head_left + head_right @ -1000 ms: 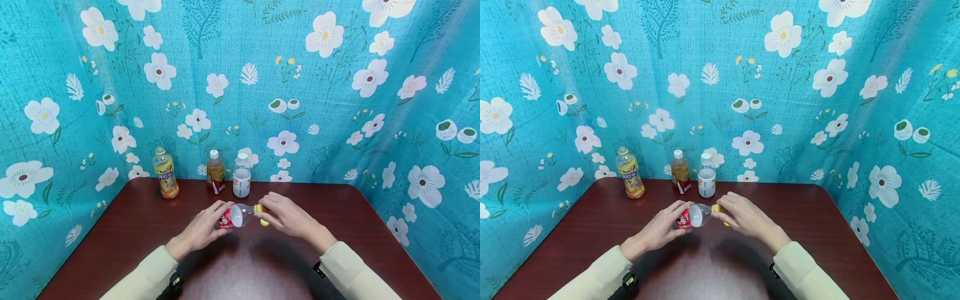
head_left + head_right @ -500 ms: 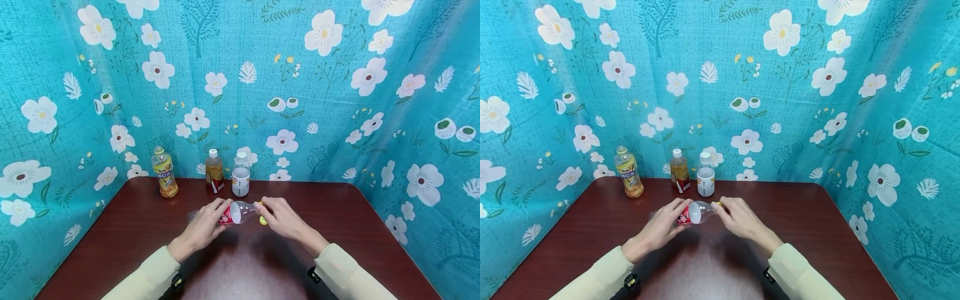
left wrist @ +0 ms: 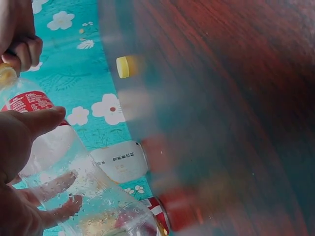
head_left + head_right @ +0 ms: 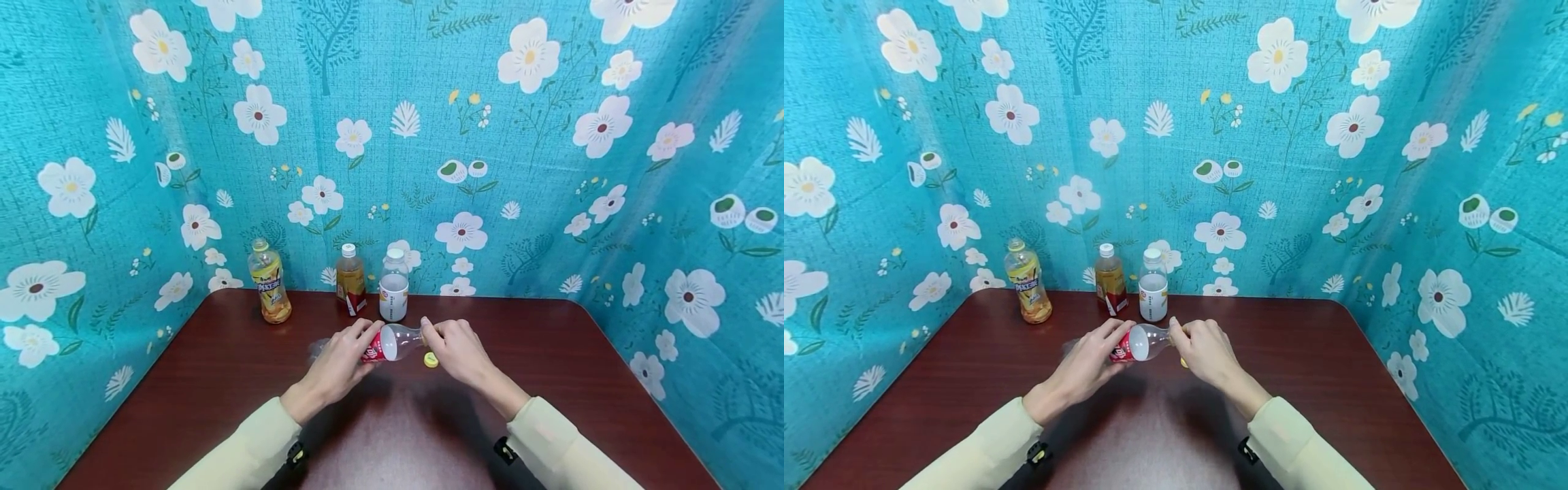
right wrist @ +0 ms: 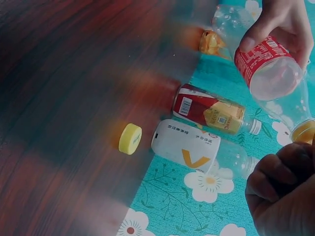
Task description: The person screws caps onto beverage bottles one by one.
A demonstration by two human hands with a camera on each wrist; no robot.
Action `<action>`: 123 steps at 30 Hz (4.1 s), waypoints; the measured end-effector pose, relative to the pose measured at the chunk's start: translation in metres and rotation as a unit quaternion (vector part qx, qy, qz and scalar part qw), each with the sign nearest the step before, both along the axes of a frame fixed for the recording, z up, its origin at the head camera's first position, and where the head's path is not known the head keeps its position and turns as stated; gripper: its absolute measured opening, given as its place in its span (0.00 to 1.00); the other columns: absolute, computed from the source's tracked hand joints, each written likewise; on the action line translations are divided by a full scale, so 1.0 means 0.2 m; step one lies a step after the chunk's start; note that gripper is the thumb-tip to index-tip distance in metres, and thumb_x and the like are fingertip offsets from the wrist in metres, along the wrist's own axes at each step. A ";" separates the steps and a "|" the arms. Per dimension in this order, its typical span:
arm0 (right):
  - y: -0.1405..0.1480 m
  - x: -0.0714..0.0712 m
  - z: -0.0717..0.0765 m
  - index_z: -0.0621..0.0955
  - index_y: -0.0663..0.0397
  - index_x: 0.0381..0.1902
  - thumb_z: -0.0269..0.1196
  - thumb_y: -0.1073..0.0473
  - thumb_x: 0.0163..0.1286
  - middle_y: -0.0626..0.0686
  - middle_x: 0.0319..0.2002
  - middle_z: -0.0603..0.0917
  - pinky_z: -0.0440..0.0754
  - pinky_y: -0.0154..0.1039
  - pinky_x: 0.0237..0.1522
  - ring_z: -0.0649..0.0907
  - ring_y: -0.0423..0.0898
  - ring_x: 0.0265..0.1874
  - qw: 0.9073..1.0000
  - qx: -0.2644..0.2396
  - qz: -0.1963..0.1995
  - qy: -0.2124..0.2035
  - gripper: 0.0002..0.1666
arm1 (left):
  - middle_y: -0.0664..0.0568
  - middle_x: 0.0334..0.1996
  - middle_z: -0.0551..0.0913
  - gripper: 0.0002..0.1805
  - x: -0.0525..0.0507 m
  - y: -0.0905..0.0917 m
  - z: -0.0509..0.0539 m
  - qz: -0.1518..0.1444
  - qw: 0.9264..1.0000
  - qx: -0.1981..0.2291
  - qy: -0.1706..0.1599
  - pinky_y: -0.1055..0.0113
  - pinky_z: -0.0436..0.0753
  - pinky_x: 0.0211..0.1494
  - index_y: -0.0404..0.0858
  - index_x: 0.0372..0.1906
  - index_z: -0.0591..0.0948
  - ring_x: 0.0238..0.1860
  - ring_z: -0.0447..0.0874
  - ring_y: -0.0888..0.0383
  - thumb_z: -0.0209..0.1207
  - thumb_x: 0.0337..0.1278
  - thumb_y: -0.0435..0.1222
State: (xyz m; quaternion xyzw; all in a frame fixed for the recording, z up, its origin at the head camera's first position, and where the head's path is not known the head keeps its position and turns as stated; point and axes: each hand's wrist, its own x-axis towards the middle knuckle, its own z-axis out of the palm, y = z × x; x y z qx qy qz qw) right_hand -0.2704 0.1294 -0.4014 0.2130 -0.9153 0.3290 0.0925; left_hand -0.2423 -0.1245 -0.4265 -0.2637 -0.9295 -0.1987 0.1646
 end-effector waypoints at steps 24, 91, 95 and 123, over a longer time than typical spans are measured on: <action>0.13 -0.06 -0.01 0.82 0.42 0.53 0.75 0.51 0.63 0.42 0.30 0.84 0.81 0.36 0.28 0.81 0.41 0.25 0.974 -0.084 0.209 0.013 0.21 | 0.50 0.62 0.76 0.46 -0.01 -0.07 -0.02 -0.027 0.999 -0.002 -0.029 0.53 0.83 0.59 0.46 0.75 0.70 0.57 0.80 0.53 0.78 0.49 0.44; 0.10 -0.17 -0.22 0.76 0.47 0.67 0.69 0.50 0.69 0.50 0.58 0.76 0.83 0.45 0.45 0.80 0.45 0.50 0.966 0.226 0.109 0.059 0.30 | 0.41 0.59 0.78 0.41 -0.43 -0.06 0.03 0.126 0.937 0.318 -0.070 0.46 0.78 0.64 0.38 0.65 0.69 0.61 0.78 0.44 0.78 0.49 0.41; 0.09 -0.19 -0.23 0.74 0.48 0.70 0.70 0.48 0.69 0.52 0.61 0.75 0.84 0.47 0.45 0.80 0.48 0.53 0.962 0.250 0.102 0.027 0.35 | 0.40 0.60 0.78 0.41 -0.46 -0.05 0.03 0.141 0.932 0.324 -0.081 0.45 0.77 0.65 0.37 0.67 0.68 0.62 0.77 0.44 0.77 0.51 0.42; 0.06 -0.27 -0.33 0.87 0.53 0.39 0.71 0.64 0.66 0.49 0.36 0.81 0.83 0.44 0.40 0.81 0.46 0.36 0.964 0.235 0.126 -0.003 0.05 | 0.40 0.60 0.76 0.46 -0.46 -0.12 0.02 0.154 0.933 0.310 -0.100 0.46 0.80 0.60 0.40 0.71 0.64 0.60 0.78 0.43 0.76 0.52 0.47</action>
